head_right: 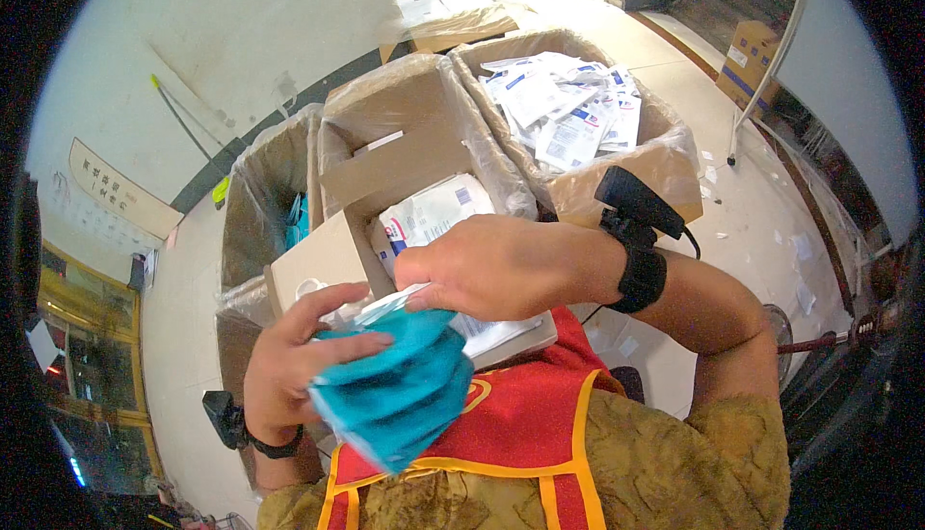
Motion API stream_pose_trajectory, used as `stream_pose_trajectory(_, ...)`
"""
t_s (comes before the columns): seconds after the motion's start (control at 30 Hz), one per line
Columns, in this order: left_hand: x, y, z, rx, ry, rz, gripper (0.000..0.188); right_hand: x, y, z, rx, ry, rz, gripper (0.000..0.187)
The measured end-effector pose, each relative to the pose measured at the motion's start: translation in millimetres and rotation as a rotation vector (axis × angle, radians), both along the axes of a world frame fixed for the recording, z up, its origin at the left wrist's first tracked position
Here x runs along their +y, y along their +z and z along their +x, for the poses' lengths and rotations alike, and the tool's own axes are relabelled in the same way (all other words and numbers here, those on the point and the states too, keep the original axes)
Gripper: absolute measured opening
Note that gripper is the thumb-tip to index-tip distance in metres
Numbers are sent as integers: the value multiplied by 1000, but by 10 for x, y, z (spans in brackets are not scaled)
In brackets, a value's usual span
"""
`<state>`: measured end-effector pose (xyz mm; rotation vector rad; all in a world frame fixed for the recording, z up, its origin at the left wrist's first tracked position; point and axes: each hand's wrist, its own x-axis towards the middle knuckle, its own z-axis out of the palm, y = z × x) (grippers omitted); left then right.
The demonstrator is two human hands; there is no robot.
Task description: Sort and inspect PPE face masks from boxes and packaging.
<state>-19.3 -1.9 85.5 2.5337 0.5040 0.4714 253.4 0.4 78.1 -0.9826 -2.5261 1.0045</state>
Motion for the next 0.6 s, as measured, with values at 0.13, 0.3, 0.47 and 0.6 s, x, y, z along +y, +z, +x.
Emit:
stream_pose_trajectory(0.13,-154,-1,147,325,92,213,49,0,-17,-94,-30,63,115,24)
stream_pose_trajectory(0.3,-93,-45,175,319,58,339,42,48,-196,-82,7,138,351,20)
stream_pose_trajectory(0.47,-80,-77,246,358,15,421,35,-47,-41,-225,-212,37,207,19)
stream_pose_trajectory(0.6,-36,-102,221,277,-7,484,33,27,-122,-17,40,123,378,33)
